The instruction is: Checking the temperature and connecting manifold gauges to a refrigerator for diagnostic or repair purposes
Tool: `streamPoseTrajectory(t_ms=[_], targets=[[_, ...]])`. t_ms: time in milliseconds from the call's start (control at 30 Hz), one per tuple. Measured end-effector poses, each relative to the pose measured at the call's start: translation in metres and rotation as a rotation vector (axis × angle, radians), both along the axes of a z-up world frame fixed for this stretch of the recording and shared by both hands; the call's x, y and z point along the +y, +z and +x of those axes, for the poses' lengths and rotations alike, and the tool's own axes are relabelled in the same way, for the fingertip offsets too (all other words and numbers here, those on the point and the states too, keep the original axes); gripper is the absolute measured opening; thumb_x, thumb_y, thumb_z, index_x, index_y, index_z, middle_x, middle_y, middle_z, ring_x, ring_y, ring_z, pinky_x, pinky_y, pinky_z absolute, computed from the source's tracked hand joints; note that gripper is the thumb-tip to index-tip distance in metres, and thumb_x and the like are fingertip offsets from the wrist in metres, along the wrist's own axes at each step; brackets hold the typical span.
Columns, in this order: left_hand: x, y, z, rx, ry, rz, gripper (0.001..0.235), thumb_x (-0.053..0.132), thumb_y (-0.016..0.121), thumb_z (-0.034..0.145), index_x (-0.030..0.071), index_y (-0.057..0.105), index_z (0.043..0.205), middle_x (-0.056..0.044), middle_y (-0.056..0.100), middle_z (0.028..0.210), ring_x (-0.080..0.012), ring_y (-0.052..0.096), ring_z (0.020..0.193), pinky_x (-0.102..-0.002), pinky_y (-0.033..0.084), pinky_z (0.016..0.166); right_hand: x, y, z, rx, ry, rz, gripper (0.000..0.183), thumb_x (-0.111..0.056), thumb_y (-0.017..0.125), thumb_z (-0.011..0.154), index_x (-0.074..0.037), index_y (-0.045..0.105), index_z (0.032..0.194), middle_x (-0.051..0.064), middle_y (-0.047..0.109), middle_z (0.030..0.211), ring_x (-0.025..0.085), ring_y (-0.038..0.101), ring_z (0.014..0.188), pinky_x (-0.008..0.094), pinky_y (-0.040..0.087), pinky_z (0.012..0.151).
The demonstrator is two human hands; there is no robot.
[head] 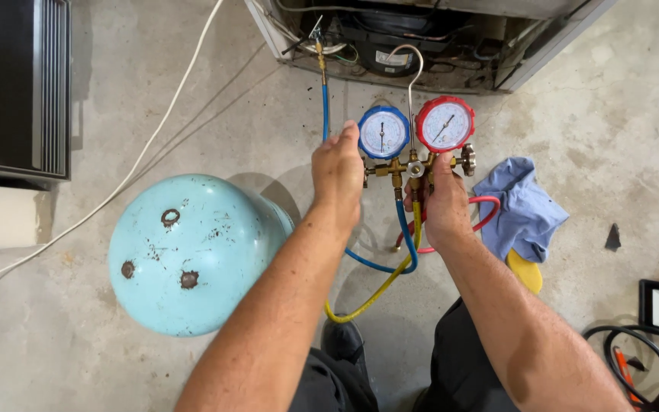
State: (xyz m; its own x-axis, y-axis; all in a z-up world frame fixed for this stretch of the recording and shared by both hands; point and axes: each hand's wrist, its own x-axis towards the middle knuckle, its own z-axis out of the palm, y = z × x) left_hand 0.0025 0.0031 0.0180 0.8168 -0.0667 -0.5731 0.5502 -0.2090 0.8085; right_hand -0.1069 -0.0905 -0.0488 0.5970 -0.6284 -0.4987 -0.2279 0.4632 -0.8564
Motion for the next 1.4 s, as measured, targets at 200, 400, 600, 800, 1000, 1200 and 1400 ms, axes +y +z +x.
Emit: streamPoseTrajectory(t_ms=[200,400,600,800,1000,1200,1400], targets=[[0.011,0.006,0.072,-0.311,-0.487,0.351,0.038,0.060,0.064,0.084,0.026,0.076,0.096,-0.002,0.076,0.100,-0.0304,0.070,0.112,-0.043,0.057,0.094,-0.001,-0.038,0.017,0.005,-0.024,-0.037,0.068,-0.052,0.033,0.112,-0.003,0.062,0.076,0.016,0.061,0.061,0.026,0.065,0.048,0.034,0.053,0.043],[0.010,0.025,0.097,-0.452,-0.779,0.448,0.043,0.052,0.061,0.087,0.018,0.074,0.110,-0.010,0.073,0.110,-0.0326,0.068,0.116,-0.046,0.054,0.100,0.007,-0.053,0.034,0.093,0.026,-0.057,0.060,-0.048,0.040,0.112,0.000,0.059,0.082,0.018,0.059,0.066,0.028,0.063,0.052,0.038,0.053,0.047],[0.010,-0.005,0.101,-0.621,-0.914,0.294,0.043,0.040,0.060,0.090,0.001,0.072,0.104,-0.025,0.073,0.097,-0.0463,0.070,0.103,-0.057,0.055,0.089,0.006,-0.082,0.046,0.156,-0.013,-0.014,0.040,-0.034,0.057,0.108,0.001,0.059,0.088,0.017,0.059,0.067,0.026,0.060,0.049,0.035,0.051,0.043],[0.012,0.000,0.104,-0.642,-0.989,0.307,0.041,0.044,0.060,0.087,0.006,0.070,0.099,-0.020,0.071,0.090,-0.0419,0.073,0.095,-0.052,0.059,0.080,0.002,-0.104,0.050,0.223,-0.016,-0.030,0.034,-0.027,0.065,0.103,0.003,0.062,0.086,0.022,0.059,0.062,0.031,0.062,0.046,0.039,0.050,0.040],[0.016,0.012,0.113,-0.669,-0.928,0.387,0.031,0.040,0.060,0.088,0.009,0.067,0.091,-0.014,0.068,0.081,-0.0370,0.074,0.083,-0.048,0.060,0.073,-0.010,-0.113,0.054,0.357,0.079,-0.076,0.038,-0.031,0.067,0.100,-0.002,0.065,0.076,0.012,0.053,0.056,0.024,0.058,0.048,0.034,0.046,0.043],[0.022,0.034,0.124,-0.549,-0.641,0.115,0.019,0.020,0.056,0.090,0.010,0.072,0.089,-0.018,0.069,0.073,-0.0382,0.073,0.076,-0.048,0.057,0.069,-0.027,-0.139,0.056,0.476,0.109,-0.124,0.040,-0.035,0.066,0.099,-0.008,0.066,0.071,0.008,0.052,0.054,0.021,0.053,0.050,0.033,0.041,0.047],[0.025,0.048,0.132,-0.147,-0.304,-0.113,0.024,0.007,0.055,0.090,0.008,0.079,0.092,-0.008,0.069,0.070,-0.0154,0.063,0.064,-0.031,0.056,0.061,-0.029,-0.172,0.040,0.624,0.240,-0.256,0.044,-0.034,0.057,0.106,0.003,0.074,0.088,0.030,0.067,0.080,0.042,0.065,0.083,0.049,0.052,0.079]])
